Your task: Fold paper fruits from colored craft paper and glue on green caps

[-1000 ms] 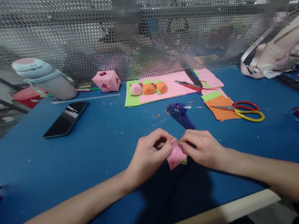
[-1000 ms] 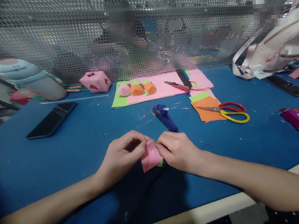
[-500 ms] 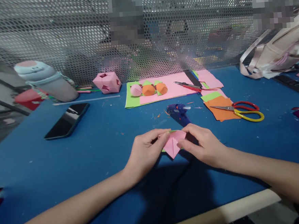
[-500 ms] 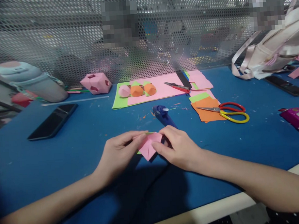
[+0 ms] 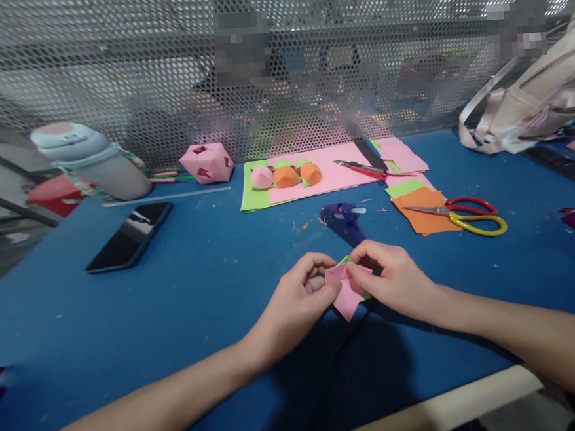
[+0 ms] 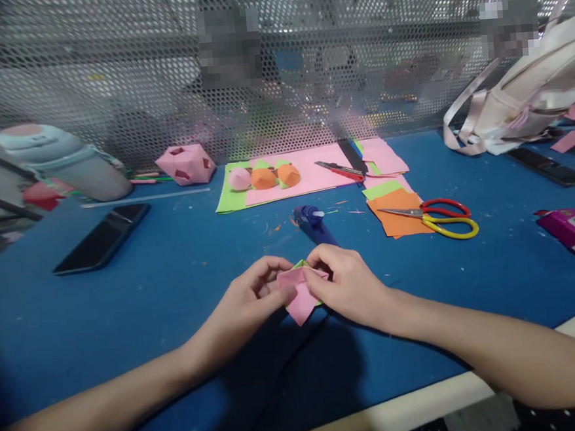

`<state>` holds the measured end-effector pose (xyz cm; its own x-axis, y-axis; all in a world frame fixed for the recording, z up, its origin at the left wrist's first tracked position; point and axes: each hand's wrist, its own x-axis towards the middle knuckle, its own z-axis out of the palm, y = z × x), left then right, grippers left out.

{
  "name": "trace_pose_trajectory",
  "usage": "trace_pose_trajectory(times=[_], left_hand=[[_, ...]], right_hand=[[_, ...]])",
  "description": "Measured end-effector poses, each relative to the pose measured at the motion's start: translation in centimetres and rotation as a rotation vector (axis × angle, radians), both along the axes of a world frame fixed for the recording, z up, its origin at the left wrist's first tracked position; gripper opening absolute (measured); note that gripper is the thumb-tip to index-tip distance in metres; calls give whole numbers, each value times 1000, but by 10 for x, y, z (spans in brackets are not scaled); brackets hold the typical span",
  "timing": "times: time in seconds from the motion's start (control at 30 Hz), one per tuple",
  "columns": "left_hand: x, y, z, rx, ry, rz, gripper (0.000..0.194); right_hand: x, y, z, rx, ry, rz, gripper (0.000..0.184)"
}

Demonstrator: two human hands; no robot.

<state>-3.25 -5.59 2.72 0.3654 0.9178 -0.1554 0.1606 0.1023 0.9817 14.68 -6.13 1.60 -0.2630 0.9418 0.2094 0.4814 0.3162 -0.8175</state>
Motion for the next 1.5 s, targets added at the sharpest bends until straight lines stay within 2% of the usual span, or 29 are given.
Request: trace_pose_trajectory(times=[0.13,0.23,0.3,0.4,0.43,0.47,0.6,0.67,0.77,0.9,1.07,1.2,1.37,1.5], left_hand=[[-1,0,-3,35,25,-21,18],[-3,2,-7,40,61,32,19],[-5,5,-8,22,48,99,21],[-8,11,-10,19,-21,172,24],[-9,14,-11,27,-44,189,24],[-9,16,-13,34,-57,201,24],[-10,22,-18,43,-40,224,23],[-10,24,-20,57,-8,226,21],[-11,25,-21,100,37,219,20],[-15,29,-19,141,84,231,19],[-21,38,-19,169,92,251,12],[-24,44,-20,180,71,253,10],[-25,45,-20,256,130,234,12],[-25,43,-19,281,164,215,12]], right_hand=[[-2,-3,-2,59,5,56,11],[1,-4,3,124,19,89,12],[7,0,7,219,69,22,12],[18,14,5,358,165,-210,4],[20,20,2,349,153,-263,5],[21,27,-1,293,99,-270,14],[14,51,-18,90,-98,-174,38],[8,59,-22,55,-127,-188,41],[5,66,-23,22,-124,-206,33],[9,58,-20,31,-62,-210,26],[11,28,-11,72,58,-111,20],[9,10,-5,221,-119,-39,17],[6,7,-3,272,-230,13,17],[5,8,-4,317,-353,0,16]])
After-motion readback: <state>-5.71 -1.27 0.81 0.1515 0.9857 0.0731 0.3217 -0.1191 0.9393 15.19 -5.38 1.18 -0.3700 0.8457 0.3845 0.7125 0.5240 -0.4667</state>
